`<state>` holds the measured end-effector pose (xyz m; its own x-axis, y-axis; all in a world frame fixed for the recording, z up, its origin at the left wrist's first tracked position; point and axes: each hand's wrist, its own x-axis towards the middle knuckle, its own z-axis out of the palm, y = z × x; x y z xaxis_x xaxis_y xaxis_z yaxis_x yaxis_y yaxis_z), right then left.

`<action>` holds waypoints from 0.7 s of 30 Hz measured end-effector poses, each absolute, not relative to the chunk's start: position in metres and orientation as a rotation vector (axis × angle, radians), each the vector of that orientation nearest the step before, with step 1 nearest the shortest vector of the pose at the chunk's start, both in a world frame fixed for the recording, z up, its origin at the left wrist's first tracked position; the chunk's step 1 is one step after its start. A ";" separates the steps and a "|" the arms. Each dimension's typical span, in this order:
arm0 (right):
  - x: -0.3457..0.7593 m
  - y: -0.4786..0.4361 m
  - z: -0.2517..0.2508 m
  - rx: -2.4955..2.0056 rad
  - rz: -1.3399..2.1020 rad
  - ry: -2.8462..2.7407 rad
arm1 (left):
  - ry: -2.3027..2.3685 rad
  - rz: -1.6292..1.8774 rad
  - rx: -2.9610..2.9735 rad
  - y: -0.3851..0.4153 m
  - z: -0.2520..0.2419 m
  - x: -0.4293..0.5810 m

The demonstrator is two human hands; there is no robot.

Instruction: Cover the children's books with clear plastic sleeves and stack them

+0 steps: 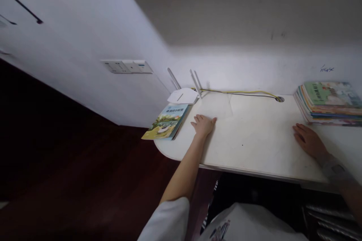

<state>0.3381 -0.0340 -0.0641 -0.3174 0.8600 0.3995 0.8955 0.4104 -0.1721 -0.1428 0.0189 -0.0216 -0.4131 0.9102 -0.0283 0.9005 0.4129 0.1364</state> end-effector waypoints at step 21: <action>0.311 -0.040 -0.054 -1.477 0.188 -1.841 | 2.049 0.457 2.619 -0.064 0.051 -0.015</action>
<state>0.3113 -0.0405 -0.0541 -0.0479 0.8873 0.4587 0.7763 0.3221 -0.5419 -0.0152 -0.0642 0.0509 0.2267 0.9126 0.3404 0.9707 -0.2402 -0.0026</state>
